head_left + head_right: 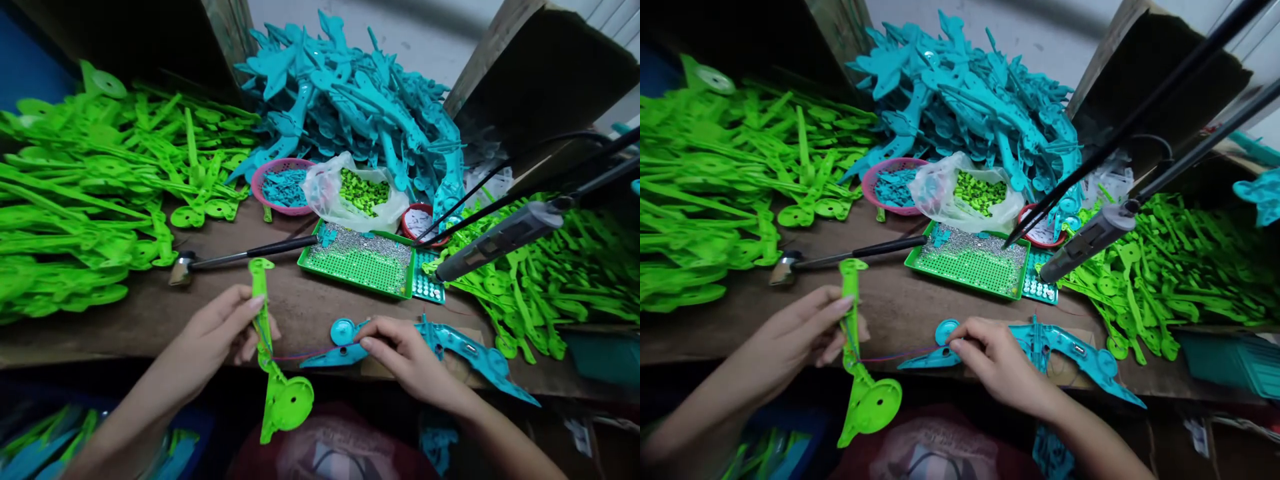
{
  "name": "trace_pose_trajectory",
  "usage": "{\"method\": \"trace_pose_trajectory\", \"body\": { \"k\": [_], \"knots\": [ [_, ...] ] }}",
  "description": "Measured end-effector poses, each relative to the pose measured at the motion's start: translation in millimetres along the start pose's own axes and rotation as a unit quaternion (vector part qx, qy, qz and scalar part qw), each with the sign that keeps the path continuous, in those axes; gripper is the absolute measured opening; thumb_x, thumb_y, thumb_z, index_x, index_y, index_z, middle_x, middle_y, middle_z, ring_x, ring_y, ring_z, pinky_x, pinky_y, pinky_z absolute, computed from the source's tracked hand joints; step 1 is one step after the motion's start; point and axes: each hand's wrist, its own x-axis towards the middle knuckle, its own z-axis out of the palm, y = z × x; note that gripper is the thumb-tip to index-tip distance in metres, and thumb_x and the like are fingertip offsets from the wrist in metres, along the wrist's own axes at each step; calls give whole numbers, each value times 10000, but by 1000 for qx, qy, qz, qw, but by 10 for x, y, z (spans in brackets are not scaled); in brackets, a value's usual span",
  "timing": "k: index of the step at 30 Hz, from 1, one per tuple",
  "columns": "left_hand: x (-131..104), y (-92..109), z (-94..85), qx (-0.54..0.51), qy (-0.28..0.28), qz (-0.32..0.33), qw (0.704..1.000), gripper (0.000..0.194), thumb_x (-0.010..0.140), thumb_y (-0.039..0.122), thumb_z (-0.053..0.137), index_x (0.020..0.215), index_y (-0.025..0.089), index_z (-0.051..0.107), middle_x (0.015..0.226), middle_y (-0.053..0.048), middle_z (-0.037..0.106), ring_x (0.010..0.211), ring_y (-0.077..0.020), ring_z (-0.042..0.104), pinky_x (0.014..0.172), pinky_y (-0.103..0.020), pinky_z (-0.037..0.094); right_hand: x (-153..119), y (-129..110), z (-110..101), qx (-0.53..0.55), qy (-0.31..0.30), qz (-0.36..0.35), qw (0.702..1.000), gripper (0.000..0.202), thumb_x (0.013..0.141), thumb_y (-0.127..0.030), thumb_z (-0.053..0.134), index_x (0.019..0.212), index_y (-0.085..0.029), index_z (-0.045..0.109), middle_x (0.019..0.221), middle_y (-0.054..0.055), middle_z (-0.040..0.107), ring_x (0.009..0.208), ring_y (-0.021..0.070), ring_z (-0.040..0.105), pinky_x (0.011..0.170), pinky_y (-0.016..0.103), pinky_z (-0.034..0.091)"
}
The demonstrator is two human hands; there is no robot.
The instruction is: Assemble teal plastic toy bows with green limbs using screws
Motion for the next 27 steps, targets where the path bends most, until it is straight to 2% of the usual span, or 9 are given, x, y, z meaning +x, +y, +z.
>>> {"method": "trace_pose_trajectory", "body": {
  "k": [1, 2, 4, 6, 9, 15, 20, 24, 27],
  "knots": [
    [42, -4, 37, 2, -16, 2, 1000, 494, 670, 640, 787, 755, 202, 576, 580, 4, 676, 373, -82, 461, 366, -194, 363, 9, 50, 5, -19, 24, -16, 999, 212, 977, -349, 552, 913, -193, 682, 807, 4, 633, 768, 129, 581, 708, 252, 406],
    [88, -7, 84, -16, -6, 16, 1000, 467, 696, 605, 780, 756, 202, 553, 593, 2, 686, 385, -79, 468, 374, -188, 368, 28, 100, 11, -34, 45, -29, 998, 210, 971, -343, 561, 894, -191, 684, 761, -6, 597, 726, 123, 554, 677, 248, 385],
    [188, -21, 197, -72, 55, 54, 994, 388, 772, 503, 748, 772, 206, 498, 639, 7, 712, 425, -69, 490, 415, -168, 391, 80, 204, 15, -49, 86, -45, 994, 196, 956, -329, 578, 868, -187, 681, 702, -23, 530, 660, 112, 496, 625, 245, 346],
    [275, -57, 309, -97, 84, 65, 990, 279, 867, 379, 674, 795, 206, 466, 658, 24, 717, 461, -62, 514, 450, -151, 399, 123, 311, 7, -45, 116, -43, 991, 184, 944, -306, 584, 837, -182, 667, 690, -28, 509, 638, 107, 468, 603, 243, 330],
    [347, -156, 420, -81, 57, 33, 995, 168, 933, 278, 594, 839, 196, 481, 673, 33, 717, 483, -61, 537, 475, -152, 413, 145, 446, -15, -44, 128, -31, 990, 192, 937, -284, 573, 793, -178, 644, 677, -28, 500, 625, 107, 450, 594, 243, 326],
    [378, -318, 482, -59, 57, 9, 997, 174, 938, 289, 590, 846, 193, 478, 711, 17, 738, 523, -65, 564, 510, -149, 444, 138, 568, -12, -41, 114, -2, 993, 198, 925, -300, 579, 793, -176, 660, 643, -32, 487, 605, 109, 440, 585, 245, 323],
    [497, -382, 538, -28, 70, -6, 997, 196, 924, 337, 586, 850, 188, 482, 711, -19, 730, 514, -85, 579, 498, -171, 465, 139, 615, -5, -44, 105, -11, 993, 202, 932, -303, 578, 810, -175, 675, 635, -38, 459, 604, 109, 433, 583, 247, 317],
    [576, -431, 462, 12, 57, -29, 998, 247, 879, 396, 620, 875, 180, 501, 649, -27, 678, 493, -134, 605, 470, -222, 494, 108, 634, -21, -59, 86, -30, 994, 191, 938, -288, 584, 817, -178, 683, 639, -36, 455, 605, 109, 442, 581, 246, 326],
    [506, -437, 341, 50, 62, -22, 997, 348, 867, 445, 619, 1065, 175, 524, 672, 11, 623, 493, -156, 593, 457, -254, 493, 80, 638, -18, -72, 66, -50, 994, 171, 941, -275, 592, 832, -184, 687, 672, -26, 483, 628, 113, 473, 593, 250, 352]
  ]
}}
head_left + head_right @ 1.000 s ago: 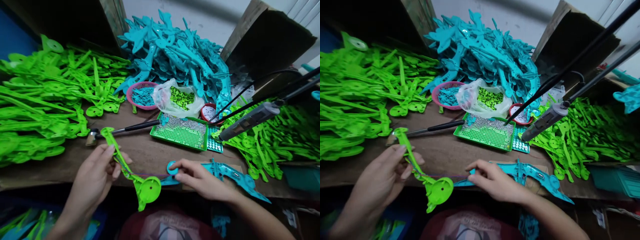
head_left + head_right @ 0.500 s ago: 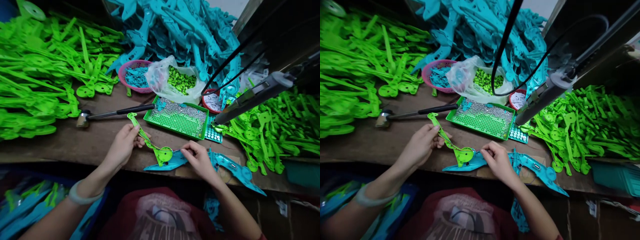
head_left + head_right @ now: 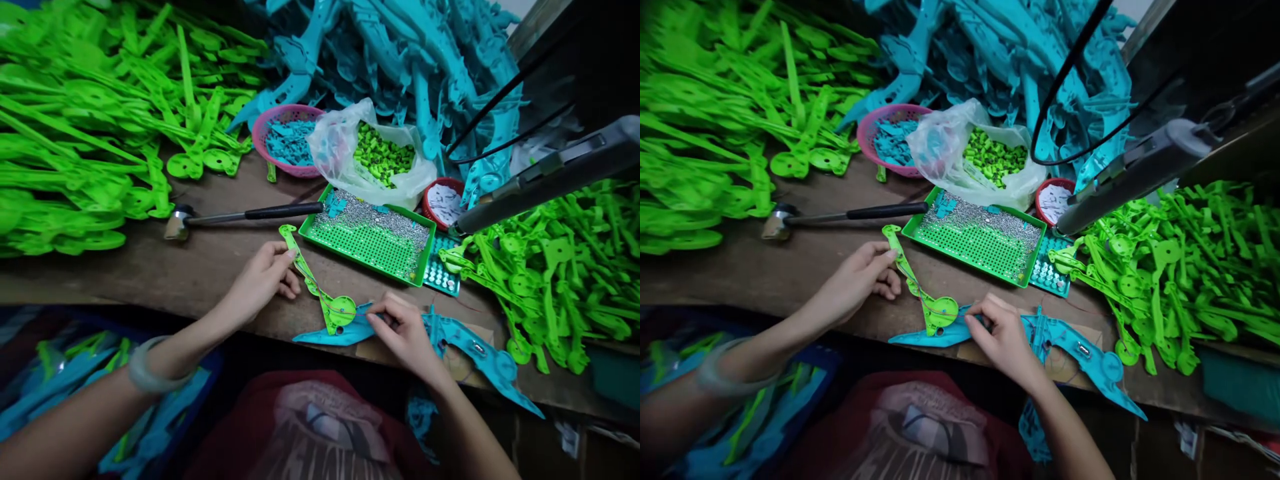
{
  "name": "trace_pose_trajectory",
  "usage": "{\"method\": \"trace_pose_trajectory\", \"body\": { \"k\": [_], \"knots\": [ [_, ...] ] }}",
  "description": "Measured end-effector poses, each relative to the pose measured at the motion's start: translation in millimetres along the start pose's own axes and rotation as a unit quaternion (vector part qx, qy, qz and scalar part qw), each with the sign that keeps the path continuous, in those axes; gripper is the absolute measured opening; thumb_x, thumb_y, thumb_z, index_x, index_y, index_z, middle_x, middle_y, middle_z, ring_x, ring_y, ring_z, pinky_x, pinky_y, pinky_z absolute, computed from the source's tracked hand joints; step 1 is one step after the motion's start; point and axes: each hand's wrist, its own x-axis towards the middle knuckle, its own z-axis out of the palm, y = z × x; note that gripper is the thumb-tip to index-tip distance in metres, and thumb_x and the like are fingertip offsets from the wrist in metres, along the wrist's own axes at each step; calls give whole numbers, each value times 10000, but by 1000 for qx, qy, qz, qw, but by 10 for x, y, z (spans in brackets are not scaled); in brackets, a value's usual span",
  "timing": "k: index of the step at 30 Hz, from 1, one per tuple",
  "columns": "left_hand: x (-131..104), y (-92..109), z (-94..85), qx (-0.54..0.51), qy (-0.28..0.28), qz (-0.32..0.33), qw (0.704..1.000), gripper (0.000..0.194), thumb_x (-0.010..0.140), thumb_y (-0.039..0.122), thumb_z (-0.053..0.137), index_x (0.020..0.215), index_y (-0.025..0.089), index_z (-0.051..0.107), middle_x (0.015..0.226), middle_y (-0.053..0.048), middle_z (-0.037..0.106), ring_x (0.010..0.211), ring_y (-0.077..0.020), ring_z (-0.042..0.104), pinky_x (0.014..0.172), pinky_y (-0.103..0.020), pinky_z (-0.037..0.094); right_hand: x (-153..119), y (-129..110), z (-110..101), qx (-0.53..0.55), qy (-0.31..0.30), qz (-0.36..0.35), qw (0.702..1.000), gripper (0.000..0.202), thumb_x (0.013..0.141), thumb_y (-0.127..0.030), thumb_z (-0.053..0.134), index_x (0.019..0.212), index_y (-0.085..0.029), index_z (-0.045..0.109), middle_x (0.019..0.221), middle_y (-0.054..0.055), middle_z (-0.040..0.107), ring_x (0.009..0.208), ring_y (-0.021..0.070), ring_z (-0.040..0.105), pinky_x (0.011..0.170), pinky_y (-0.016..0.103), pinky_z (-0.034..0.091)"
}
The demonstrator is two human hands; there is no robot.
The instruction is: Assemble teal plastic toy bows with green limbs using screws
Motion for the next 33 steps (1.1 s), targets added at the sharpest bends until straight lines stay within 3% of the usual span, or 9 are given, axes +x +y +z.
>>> {"method": "trace_pose_trajectory", "body": {
  "k": [2, 4, 6, 8, 11, 19, 25, 30, 33],
  "knots": [
    [-96, -8, -78, 83, 61, 93, 990, 439, 870, 433, 633, 1212, 187, 507, 861, -20, 633, 614, -156, 612, 561, -285, 538, -15, -3, 10, -6, -7, -20, 1000, 147, 940, -274, 603, 870, -189, 701, 710, -14, 509, 663, 121, 508, 608, 254, 375],
    [-204, -20, -121, 216, 90, 264, 936, 424, 873, 355, 660, 1250, 202, 540, 1077, -76, 619, 833, -189, 642, 762, -350, 573, -22, -15, 24, -20, -13, -45, 999, 133, 937, -274, 615, 924, -196, 722, 750, -3, 515, 705, 130, 532, 623, 259, 393],
    [-284, -46, -123, 325, 23, 424, 845, 324, 894, 241, 639, 1214, 205, 607, 1192, -114, 619, 1037, -246, 635, 932, -421, 547, -21, -40, 36, -46, -19, -71, 996, 141, 942, -268, 611, 953, -201, 735, 778, 4, 506, 730, 134, 538, 635, 262, 406],
    [-315, -95, -101, 359, -85, 496, 786, 264, 926, 156, 574, 1172, 206, 656, 1220, -121, 654, 1148, -268, 617, 1003, -439, 527, -17, -76, 44, -80, -31, -88, 992, 152, 950, -259, 597, 949, -202, 738, 800, 12, 504, 746, 135, 542, 636, 261, 414],
    [-289, -196, -74, 354, -151, 508, 770, 273, 957, 124, 515, 1163, 190, 681, 1231, -123, 692, 1179, -258, 628, 1019, -421, 539, -17, -127, 57, -118, -37, -104, 987, 155, 953, -244, 581, 943, -203, 729, 817, 19, 500, 759, 141, 548, 635, 264, 422],
    [-263, -320, -86, 288, -135, 519, 794, 244, 953, 97, 534, 1107, 178, 705, 1175, -115, 732, 1129, -230, 675, 986, -385, 574, 15, -115, 132, -78, 48, -73, 993, 79, 933, -193, 572, 923, -194, 651, 845, 15, 446, 794, 153, 523, 683, 280, 462],
    [-221, -287, -67, 355, -191, 478, 780, 261, 968, 169, 486, 1042, 176, 736, 1144, -115, 748, 1122, -253, 684, 1035, -443, 562, 65, -85, 270, -178, 99, -47, 978, 123, 934, -171, 528, 836, -189, 599, 872, 30, 444, 729, 143, 479, 629, 264, 414],
    [-225, -248, -106, 360, -222, 472, 773, 282, 965, 194, 496, 1135, 231, 718, 1173, -109, 742, 1150, -273, 674, 1061, -478, 530, 24, -80, 294, -330, 65, -81, 938, 235, 944, -155, 464, 732, -198, 554, 846, 36, 435, 681, 149, 432, 579, 271, 321],
    [-265, -219, -114, 368, -226, 502, 750, 389, 955, 111, 443, 1249, 232, 666, 1225, -124, 718, 1181, -285, 653, 1083, -504, 489, -24, -98, 225, -369, 33, -105, 923, 249, 962, -162, 446, 746, -199, 566, 830, 36, 439, 670, 151, 428, 570, 280, 288]
  ]
}}
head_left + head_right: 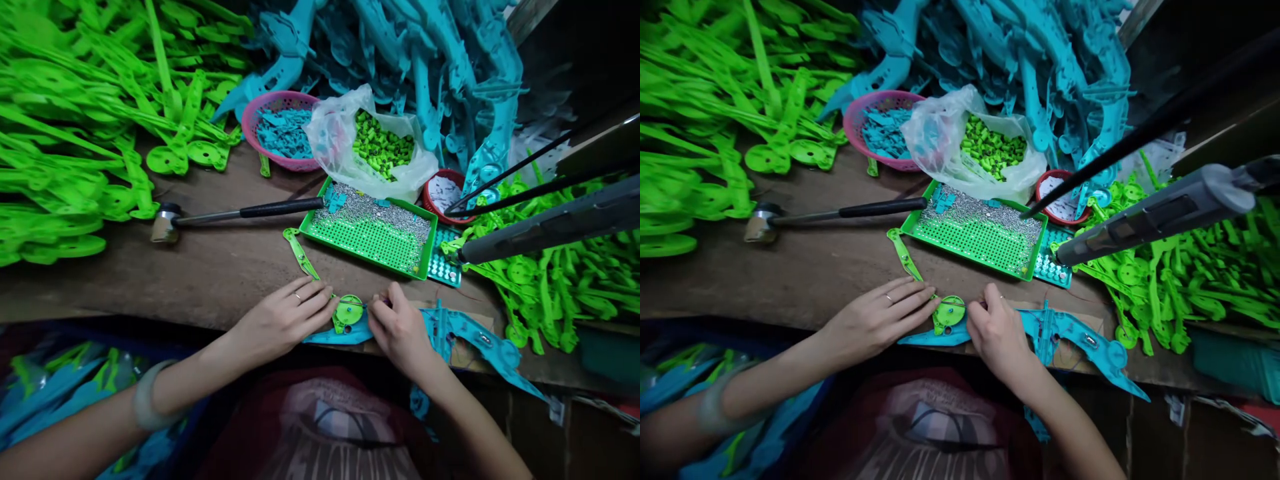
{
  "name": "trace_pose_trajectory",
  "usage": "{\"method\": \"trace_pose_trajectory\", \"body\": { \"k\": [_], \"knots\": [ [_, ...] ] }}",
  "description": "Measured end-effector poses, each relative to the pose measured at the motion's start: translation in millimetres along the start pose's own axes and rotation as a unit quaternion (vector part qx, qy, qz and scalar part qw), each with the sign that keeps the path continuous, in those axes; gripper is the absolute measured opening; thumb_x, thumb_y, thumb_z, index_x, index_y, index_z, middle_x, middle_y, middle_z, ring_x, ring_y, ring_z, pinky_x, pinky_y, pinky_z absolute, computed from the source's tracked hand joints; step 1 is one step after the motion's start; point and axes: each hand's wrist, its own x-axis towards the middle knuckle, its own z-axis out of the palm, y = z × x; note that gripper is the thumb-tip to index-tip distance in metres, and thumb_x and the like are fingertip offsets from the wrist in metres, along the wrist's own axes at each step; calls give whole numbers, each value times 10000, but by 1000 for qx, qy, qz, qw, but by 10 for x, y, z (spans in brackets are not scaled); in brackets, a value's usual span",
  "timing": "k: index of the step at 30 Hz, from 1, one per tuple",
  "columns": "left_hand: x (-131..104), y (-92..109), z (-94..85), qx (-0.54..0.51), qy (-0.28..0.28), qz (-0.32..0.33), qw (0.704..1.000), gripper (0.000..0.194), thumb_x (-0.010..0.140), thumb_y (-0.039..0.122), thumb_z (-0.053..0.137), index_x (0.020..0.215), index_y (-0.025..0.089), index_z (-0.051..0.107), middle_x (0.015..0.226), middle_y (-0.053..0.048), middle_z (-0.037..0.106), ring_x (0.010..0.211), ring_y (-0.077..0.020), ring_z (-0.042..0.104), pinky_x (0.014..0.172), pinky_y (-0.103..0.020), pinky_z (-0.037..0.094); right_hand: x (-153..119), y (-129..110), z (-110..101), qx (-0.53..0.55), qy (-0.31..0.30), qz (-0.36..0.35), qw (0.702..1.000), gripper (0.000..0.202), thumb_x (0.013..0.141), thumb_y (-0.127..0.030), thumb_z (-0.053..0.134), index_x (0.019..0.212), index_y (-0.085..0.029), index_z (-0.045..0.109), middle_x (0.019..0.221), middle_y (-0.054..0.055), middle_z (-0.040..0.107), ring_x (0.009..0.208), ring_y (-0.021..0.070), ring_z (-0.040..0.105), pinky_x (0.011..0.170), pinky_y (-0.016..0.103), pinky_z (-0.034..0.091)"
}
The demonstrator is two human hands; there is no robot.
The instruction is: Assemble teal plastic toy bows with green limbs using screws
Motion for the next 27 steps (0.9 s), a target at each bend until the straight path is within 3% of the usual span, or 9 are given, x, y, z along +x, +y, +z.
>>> {"method": "trace_pose_trajectory", "body": {
  "k": [2, 7, 10, 13, 15, 17, 21, 24, 27],
  "knots": [
    [24, 51, 8, 30, -11, 10, 999, 371, 954, 109, 451, 1246, 201, 661, 1228, -139, 710, 1173, -291, 649, 1079, -499, 477, -24, 19, -37, -1, -20, -18, 1000, 250, 973, -176, 445, 760, -198, 573, 832, 37, 447, 675, 150, 440, 571, 278, 288],
    [163, 236, 82, 66, -36, -42, 996, 272, 981, 351, 537, 1089, 163, 700, 1033, -144, 718, 989, -305, 664, 918, -463, 534, -30, 29, -42, -2, -53, 0, 999, 218, 965, -163, 466, 781, -195, 577, 855, 39, 479, 680, 144, 475, 580, 269, 306],
    [224, 331, 109, 57, -25, -59, 996, 256, 973, 223, 485, 1127, 185, 686, 972, -130, 692, 954, -304, 654, 945, -497, 513, -3, 9, -36, -1, -77, 29, 997, 192, 959, -154, 489, 793, -187, 581, 856, 39, 490, 676, 139, 496, 584, 267, 324],
    [266, 374, 123, 107, -20, -11, 994, 347, 926, 82, 432, 1190, 148, 648, 1134, -166, 674, 1074, -319, 625, 1016, -512, 469, 12, -20, -56, -34, -100, 18, 994, 175, 954, -131, 511, 813, -184, 600, 863, 41, 517, 648, 137, 485, 562, 274, 305],
    [301, 384, 132, 143, -34, 16, 989, 304, 928, 83, 438, 1143, 118, 651, 1172, -165, 668, 1083, -310, 618, 1011, -488, 470, 4, -32, -74, -68, -108, -18, 992, 177, 948, -101, 518, 824, -183, 614, 866, 46, 536, 651, 145, 479, 555, 281, 292],
    [336, 403, 147, 162, -45, 19, 986, 221, 956, 181, 501, 1100, 117, 657, 1118, -137, 679, 1034, -295, 628, 1000, -479, 472, -15, -23, -87, -76, -113, -42, 990, 170, 946, -81, 518, 855, -174, 627, 887, 56, 550, 680, 153, 493, 567, 278, 313],
    [360, 500, 223, 207, -22, 7, 978, 347, 940, 389, 617, 1115, 92, 659, 1083, -134, 687, 1023, -296, 628, 1005, -472, 448, -31, 82, -105, 47, -97, -9, 994, 169, 963, -90, 484, 937, -153, 639, 907, 63, 547, 720, 152, 533, 626, 260, 413],
    [349, 583, 299, 224, 14, 19, 974, 320, 960, 311, 581, 1151, 64, 654, 1208, -158, 674, 1137, -285, 594, 1046, -427, 401, -12, 187, -135, 201, -63, 20, 977, 146, 970, -122, 507, 931, -168, 640, 846, 28, 540, 772, 139, 573, 694, 238, 458],
    [345, 620, 346, 231, 15, 31, 972, 275, 962, 248, 564, 1154, 73, 655, 1204, -145, 683, 1153, -271, 593, 1048, -409, 392, -9, 254, -188, 270, -55, 41, 960, 113, 966, -155, 548, 894, -188, 628, 836, 13, 556, 796, 132, 579, 718, 233, 459]
  ]
}}
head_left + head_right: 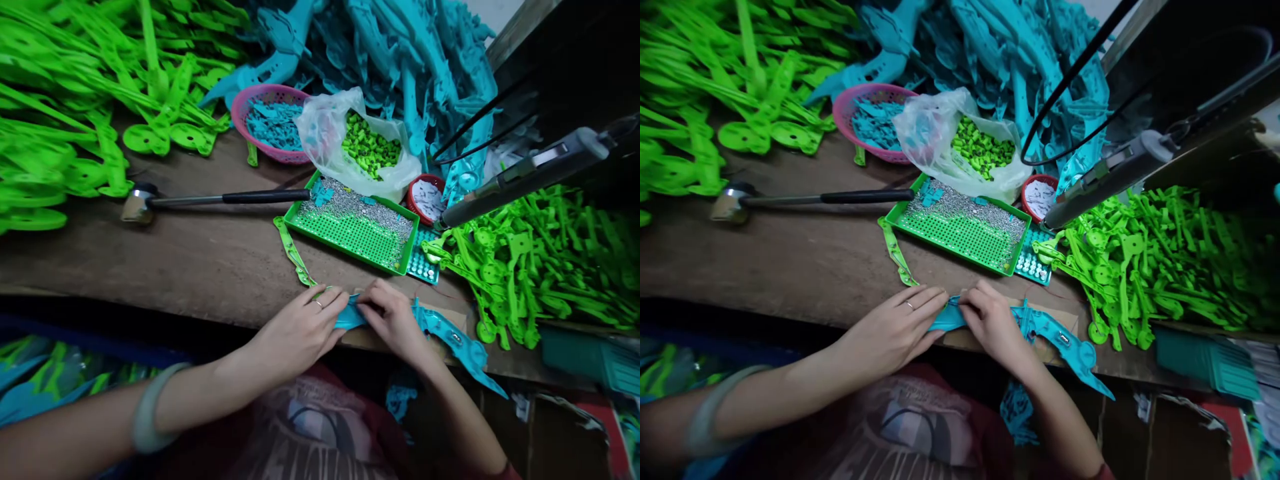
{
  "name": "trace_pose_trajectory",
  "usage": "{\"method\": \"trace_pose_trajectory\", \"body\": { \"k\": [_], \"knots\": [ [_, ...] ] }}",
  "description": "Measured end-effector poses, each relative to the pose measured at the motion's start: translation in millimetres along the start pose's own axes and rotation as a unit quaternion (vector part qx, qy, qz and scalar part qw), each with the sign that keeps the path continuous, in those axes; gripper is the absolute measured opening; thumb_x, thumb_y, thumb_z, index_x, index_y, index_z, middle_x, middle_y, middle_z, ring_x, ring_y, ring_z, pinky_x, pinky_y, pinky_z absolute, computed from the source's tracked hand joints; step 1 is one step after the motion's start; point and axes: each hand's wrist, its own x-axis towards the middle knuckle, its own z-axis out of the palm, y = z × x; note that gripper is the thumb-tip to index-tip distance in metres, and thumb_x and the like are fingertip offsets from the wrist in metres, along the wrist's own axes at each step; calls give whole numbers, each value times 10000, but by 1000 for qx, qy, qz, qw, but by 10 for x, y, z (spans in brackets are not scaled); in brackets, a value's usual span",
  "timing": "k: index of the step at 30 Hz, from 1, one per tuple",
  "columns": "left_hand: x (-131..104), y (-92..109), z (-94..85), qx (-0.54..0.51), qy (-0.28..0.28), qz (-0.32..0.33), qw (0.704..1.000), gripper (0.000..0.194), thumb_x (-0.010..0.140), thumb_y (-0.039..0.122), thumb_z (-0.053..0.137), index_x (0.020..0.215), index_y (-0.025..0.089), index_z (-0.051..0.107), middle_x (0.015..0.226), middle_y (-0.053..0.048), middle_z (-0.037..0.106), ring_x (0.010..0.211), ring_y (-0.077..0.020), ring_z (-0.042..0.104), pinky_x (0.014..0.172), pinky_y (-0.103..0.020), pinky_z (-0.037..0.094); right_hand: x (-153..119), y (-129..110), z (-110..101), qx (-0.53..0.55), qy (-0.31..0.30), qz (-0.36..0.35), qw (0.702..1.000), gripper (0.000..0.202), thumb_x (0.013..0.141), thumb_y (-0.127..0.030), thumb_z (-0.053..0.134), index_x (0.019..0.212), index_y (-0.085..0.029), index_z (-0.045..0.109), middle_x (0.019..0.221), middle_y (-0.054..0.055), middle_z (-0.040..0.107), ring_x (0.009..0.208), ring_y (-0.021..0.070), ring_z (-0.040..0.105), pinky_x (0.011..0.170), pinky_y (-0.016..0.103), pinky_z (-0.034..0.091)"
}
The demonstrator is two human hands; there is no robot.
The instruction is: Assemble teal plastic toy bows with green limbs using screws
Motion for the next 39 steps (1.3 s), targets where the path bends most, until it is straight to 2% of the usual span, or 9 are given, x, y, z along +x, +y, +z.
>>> {"method": "trace_pose_trajectory", "body": {
  "k": [5, 9, 12, 15, 20, 24, 29, 34, 39],
  "knots": [
    [8, -28, -2, -17, 1, -8, 1000, 234, 967, 275, 544, 1073, 106, 666, 1091, -120, 703, 1050, -265, 617, 977, -408, 444, -60, 18, -91, -83, -48, -15, 995, 215, 1014, -173, 429, 939, -181, 631, 931, 57, 548, 856, 159, 557, 766, 278, 468],
    [57, -55, -44, -44, -20, -6, 999, 175, 925, 249, 581, 1049, 147, 652, 1019, -77, 695, 1001, -253, 615, 1019, -432, 422, -66, 74, -151, -118, -93, -53, 987, 251, 1024, -163, 372, 1009, -180, 622, 974, 75, 557, 895, 173, 548, 806, 300, 479],
    [107, -58, -59, -32, -32, -4, 999, 265, 911, 275, 605, 1138, 142, 638, 1019, -76, 693, 988, -255, 608, 1052, -456, 386, -35, 104, -191, -112, -115, -57, 986, 246, 1030, -185, 366, 1042, -165, 611, 978, 80, 551, 893, 173, 551, 812, 302, 492],
    [128, -54, -32, -32, -30, -11, 999, 314, 918, 374, 637, 1120, 134, 652, 955, -61, 687, 956, -245, 603, 1040, -436, 381, -10, 111, -207, -109, -128, -51, 984, 236, 1034, -217, 374, 1047, -165, 605, 976, 77, 548, 896, 175, 557, 817, 305, 497],
    [98, -10, 65, -7, -17, -6, 1000, 333, 925, 383, 656, 1115, 111, 663, 983, -72, 691, 981, -251, 601, 1038, -435, 372, 4, 121, -147, -149, -121, -36, 981, 244, 1023, -205, 371, 984, -166, 608, 940, 74, 539, 858, 180, 547, 776, 300, 486],
    [70, 31, 129, -3, -4, 0, 1000, 329, 952, 334, 611, 1167, 87, 649, 1106, -104, 688, 1049, -263, 589, 1065, -434, 361, 17, 131, -80, -201, -90, -50, 974, 257, 1003, -161, 375, 898, -178, 609, 898, 64, 534, 793, 176, 518, 706, 285, 442],
    [71, 38, 149, -22, 8, 3, 1000, 234, 980, 277, 550, 1119, 127, 663, 1034, -67, 695, 992, -238, 597, 1029, -414, 386, 0, 129, -65, -164, -69, -35, 983, 215, 1003, -169, 423, 910, -181, 617, 860, 35, 516, 782, 156, 529, 693, 259, 431],
    [109, 47, 105, -2, -8, 16, 1000, 241, 938, 262, 589, 1109, 110, 666, 970, -74, 686, 934, -251, 590, 1005, -433, 383, -65, 107, -146, -245, -88, -41, 965, 262, 981, -111, 421, 982, -189, 671, 937, 71, 531, 854, 191, 501, 701, 294, 420],
    [200, 52, 64, 18, -41, 48, 998, 345, 889, 198, 611, 1224, 117, 628, 1039, -83, 688, 956, -254, 589, 994, -430, 373, -146, 204, -312, -221, -88, -90, 967, 313, 974, -70, 402, 1090, -175, 673, 905, 75, 552, 863, 198, 490, 735, 314, 445]
  ]
}}
